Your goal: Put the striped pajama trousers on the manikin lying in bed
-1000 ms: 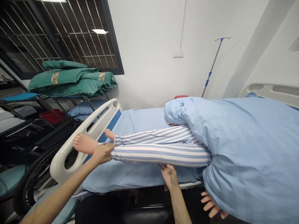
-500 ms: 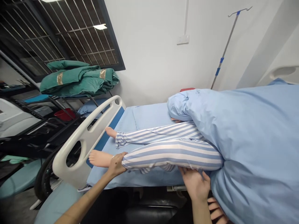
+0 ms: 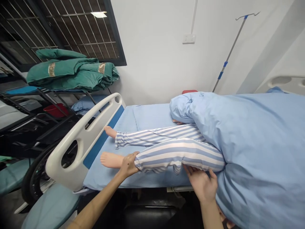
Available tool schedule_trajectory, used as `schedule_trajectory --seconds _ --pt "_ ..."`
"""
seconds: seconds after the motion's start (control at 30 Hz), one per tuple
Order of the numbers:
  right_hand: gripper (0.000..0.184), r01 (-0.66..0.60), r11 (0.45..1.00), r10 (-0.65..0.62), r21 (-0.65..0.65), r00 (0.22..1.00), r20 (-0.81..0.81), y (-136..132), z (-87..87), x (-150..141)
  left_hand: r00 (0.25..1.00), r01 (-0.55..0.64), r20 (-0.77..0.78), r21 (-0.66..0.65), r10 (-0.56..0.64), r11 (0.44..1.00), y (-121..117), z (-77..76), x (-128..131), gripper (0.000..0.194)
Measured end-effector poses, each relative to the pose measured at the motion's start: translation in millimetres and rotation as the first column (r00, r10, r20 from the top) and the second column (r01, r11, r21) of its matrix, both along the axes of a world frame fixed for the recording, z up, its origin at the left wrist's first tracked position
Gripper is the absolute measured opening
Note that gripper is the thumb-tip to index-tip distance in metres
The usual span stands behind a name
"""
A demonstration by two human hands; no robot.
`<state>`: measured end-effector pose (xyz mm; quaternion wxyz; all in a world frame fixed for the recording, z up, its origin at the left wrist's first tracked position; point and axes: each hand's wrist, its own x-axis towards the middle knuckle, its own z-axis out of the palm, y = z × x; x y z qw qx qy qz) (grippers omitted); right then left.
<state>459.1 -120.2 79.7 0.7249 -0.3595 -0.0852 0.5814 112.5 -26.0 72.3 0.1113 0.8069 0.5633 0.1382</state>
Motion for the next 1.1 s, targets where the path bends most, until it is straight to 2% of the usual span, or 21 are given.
schedule_trajectory --seconds 0.23,0.33,0.43,0.53,0.63,0.97,1.1 --pt "0.044 0.008 1.000 -0.010 -0.010 0.982 -0.191 1 -22.2 -14 0.965 0.081 -0.252 0.042 -0.068 0.996 -3 56.8 -56 0.052" --pt "0.046 -0.012 1.000 0.011 -0.002 0.969 -0.247 2 -38.1 -20 0.924 0.078 -0.378 0.025 -0.063 0.997 -10 78.8 -71 0.046" --pt "0.045 -0.045 0.998 0.034 -0.039 0.971 -0.235 3 -52.0 -32 0.871 0.102 -0.485 0.021 -0.079 0.995 -19 92.1 -78 0.044" --pt "0.040 -0.022 0.991 -0.003 -0.135 0.984 -0.179 3 -59.8 -44 0.816 0.124 -0.571 0.010 -0.096 0.992 -31 93.9 -76 0.050" --pt "0.037 0.019 0.982 -0.045 -0.189 0.990 -0.133 1 -62.5 -50 0.793 0.145 -0.595 -0.022 -0.130 0.989 -40 89.2 -73 0.053" --pt "0.030 -0.032 0.984 0.019 -0.175 0.997 -0.072 -3 -63.0 -46 0.842 0.099 -0.531 -0.021 -0.095 0.995 -44 83.0 -78 0.056" --pt "0.029 -0.033 0.986 0.016 -0.165 0.994 -0.104 -6 -54.1 -39 0.873 0.029 -0.485 -0.027 -0.039 0.999 -41 70.5 -81 0.053"
